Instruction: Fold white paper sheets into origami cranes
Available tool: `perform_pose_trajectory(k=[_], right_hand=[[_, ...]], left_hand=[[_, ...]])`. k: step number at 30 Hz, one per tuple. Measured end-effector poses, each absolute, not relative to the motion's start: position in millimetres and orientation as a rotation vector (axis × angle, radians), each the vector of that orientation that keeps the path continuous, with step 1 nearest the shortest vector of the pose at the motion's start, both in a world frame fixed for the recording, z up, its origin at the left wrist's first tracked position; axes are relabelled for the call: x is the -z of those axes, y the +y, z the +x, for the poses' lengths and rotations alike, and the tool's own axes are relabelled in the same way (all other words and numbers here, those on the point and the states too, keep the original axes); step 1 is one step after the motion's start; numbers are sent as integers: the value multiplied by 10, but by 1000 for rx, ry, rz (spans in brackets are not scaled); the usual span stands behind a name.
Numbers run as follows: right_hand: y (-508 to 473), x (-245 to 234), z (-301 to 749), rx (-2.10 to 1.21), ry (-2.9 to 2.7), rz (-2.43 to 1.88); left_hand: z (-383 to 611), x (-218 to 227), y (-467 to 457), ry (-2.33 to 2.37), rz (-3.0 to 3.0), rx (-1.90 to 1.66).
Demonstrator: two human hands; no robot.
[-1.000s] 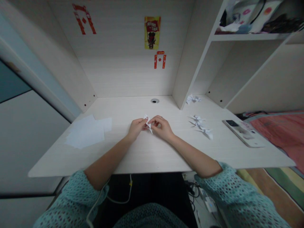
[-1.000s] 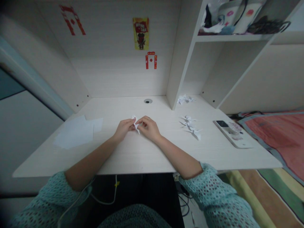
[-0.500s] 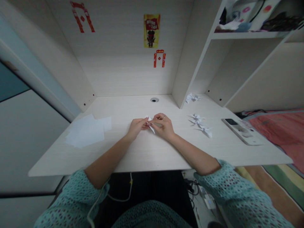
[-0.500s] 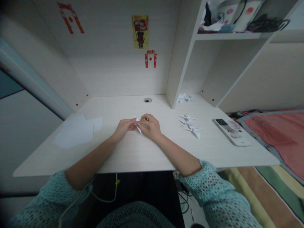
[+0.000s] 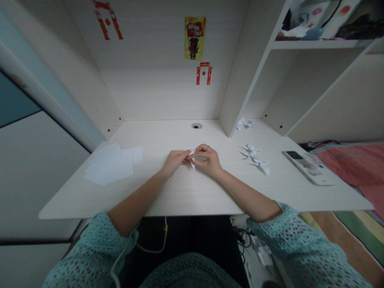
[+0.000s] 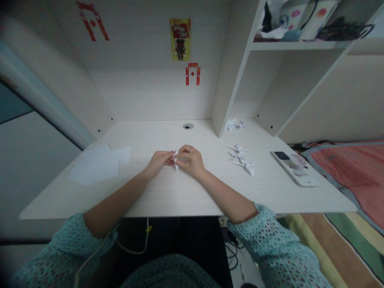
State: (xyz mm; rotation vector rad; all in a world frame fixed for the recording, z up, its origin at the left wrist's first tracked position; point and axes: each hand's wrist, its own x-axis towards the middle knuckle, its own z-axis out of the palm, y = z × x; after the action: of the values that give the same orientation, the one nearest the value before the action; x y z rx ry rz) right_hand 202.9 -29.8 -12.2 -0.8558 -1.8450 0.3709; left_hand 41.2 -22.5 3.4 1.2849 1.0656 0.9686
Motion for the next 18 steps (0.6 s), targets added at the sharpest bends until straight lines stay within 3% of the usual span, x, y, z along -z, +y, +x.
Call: perform_pose_trajectory(k=[14,18], right_hand=[[-303,102,1953,-648,-1651,-886],[-239,146,1949,-880,-1555,-839]], left_hand=[[401,20,-199,1054,1287,-990],[403,11,-194,1040,1283,-1082]])
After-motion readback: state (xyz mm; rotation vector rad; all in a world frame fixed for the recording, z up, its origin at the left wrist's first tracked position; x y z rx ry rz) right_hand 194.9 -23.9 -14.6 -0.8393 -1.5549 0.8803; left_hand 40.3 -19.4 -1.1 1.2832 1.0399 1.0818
